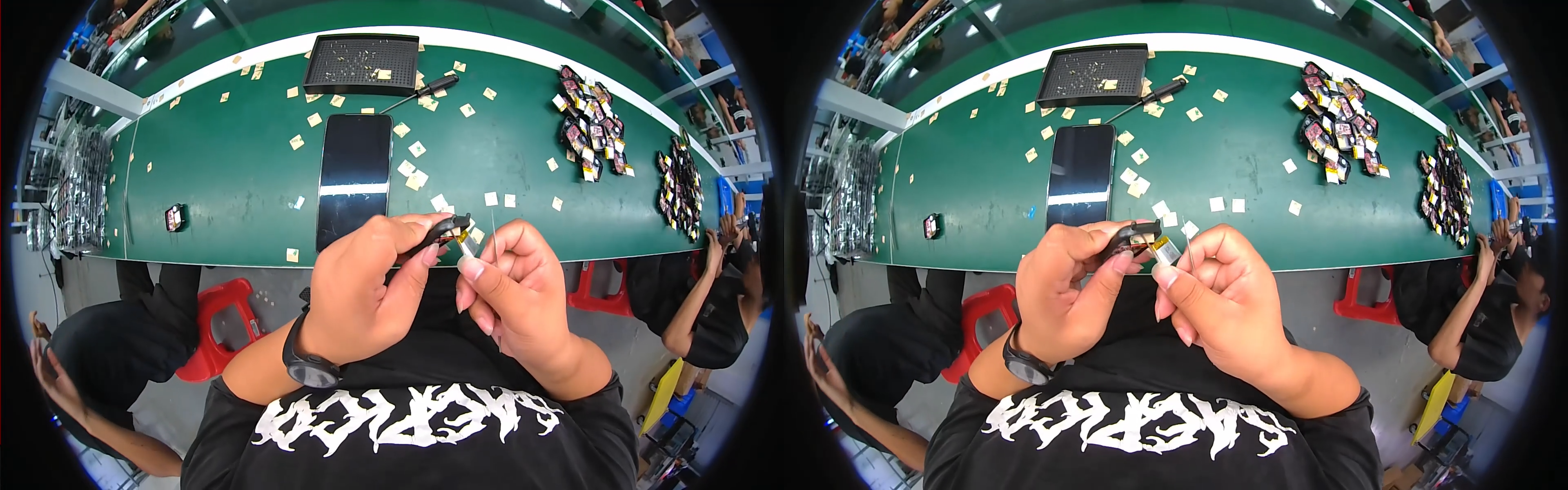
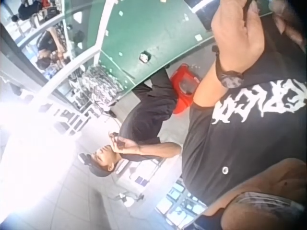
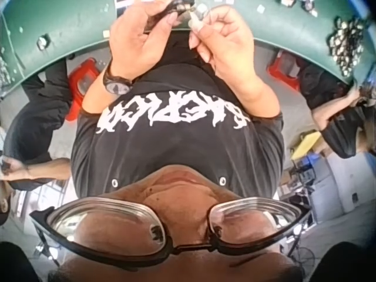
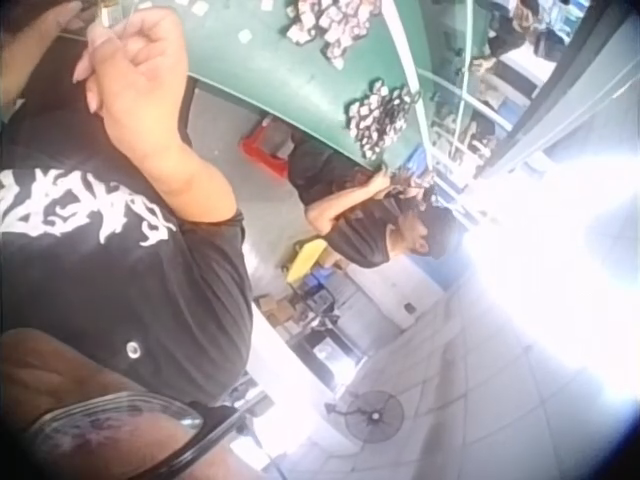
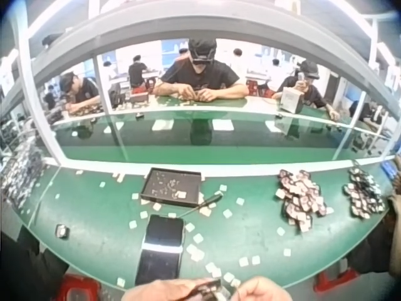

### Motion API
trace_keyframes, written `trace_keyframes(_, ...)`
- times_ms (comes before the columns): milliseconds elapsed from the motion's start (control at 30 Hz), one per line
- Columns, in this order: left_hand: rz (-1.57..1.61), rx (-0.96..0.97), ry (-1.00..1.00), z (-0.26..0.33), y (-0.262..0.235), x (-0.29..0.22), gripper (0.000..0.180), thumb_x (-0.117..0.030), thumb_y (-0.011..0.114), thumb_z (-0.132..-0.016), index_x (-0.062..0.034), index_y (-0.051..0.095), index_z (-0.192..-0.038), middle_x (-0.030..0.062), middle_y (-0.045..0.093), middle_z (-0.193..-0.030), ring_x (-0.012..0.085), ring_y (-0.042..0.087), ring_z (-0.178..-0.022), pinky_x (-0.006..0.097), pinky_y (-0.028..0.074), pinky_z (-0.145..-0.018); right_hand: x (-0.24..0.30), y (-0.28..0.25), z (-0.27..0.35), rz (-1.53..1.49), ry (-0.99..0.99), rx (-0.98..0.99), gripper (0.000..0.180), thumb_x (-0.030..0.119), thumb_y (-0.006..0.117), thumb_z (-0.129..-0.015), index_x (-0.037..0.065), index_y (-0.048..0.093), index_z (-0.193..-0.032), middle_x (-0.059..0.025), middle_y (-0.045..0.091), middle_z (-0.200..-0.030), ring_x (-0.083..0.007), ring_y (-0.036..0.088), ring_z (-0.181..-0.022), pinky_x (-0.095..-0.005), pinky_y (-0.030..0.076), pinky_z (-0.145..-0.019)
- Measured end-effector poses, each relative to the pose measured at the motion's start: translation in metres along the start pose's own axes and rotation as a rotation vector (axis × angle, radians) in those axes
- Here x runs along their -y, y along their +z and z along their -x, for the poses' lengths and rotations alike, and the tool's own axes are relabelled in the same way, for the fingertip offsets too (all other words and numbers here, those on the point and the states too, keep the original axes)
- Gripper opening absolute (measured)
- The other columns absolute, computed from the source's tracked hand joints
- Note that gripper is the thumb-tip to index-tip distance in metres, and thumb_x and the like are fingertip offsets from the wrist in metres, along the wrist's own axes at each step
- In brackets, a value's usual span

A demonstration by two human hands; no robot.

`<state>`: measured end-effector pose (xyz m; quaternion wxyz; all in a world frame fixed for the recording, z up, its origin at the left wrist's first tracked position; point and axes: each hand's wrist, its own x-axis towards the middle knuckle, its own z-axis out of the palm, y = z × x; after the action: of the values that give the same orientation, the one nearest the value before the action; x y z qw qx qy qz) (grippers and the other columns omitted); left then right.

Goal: The person is seen assembling small electronic components, specifically attaching stickers or labels to what appears to be part of a wristwatch or similar smart device.

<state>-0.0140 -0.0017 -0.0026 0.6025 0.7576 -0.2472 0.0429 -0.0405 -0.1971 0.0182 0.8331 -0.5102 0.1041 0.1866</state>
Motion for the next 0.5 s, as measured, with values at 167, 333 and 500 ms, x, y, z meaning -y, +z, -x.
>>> trace_keyframes(167,0.506,-0.012,-0.340,0.001,0.000,-0.005,0.016,0.002,0.059,-0.099,0.0055,0.053,-0.114,0.0128,0.068,-0.107,0.0126,0.068,-0.094,0.027,0.058,-0.079,-0.005,-0.004,0.000,0.081,-0.126,0.019,0.021,0.001,0.064,-0.097,0.005,0.044,-0.098,-0.0089,0.065,-0.080,-0.0061,0.054,-0.053,-0.0195,0.039,-0.044)
trace_keyframes(333,0.679,-0.041,-0.452,0.001,0.000,-0.013,0.021,0.003,0.059,-0.098,0.0036,0.050,-0.117,0.0145,0.067,-0.109,0.0141,0.068,-0.094,0.028,0.059,-0.077,-0.007,-0.010,0.000,0.179,-0.158,0.097,0.020,0.001,0.064,-0.098,0.004,0.045,-0.100,-0.0094,0.065,-0.084,-0.0064,0.058,-0.059,-0.0189,0.042,-0.047)
trace_keyframes(500,0.691,-0.047,-0.457,0.005,-0.002,-0.010,0.030,0.003,0.061,-0.097,0.0036,0.048,-0.125,0.0162,0.068,-0.111,0.0154,0.068,-0.094,0.028,0.059,-0.075,-0.002,-0.011,0.003,0.187,-0.146,0.128,0.018,0.006,0.064,-0.099,0.004,0.046,-0.101,-0.0125,0.069,-0.082,-0.0065,0.059,-0.057,-0.0185,0.041,-0.046)
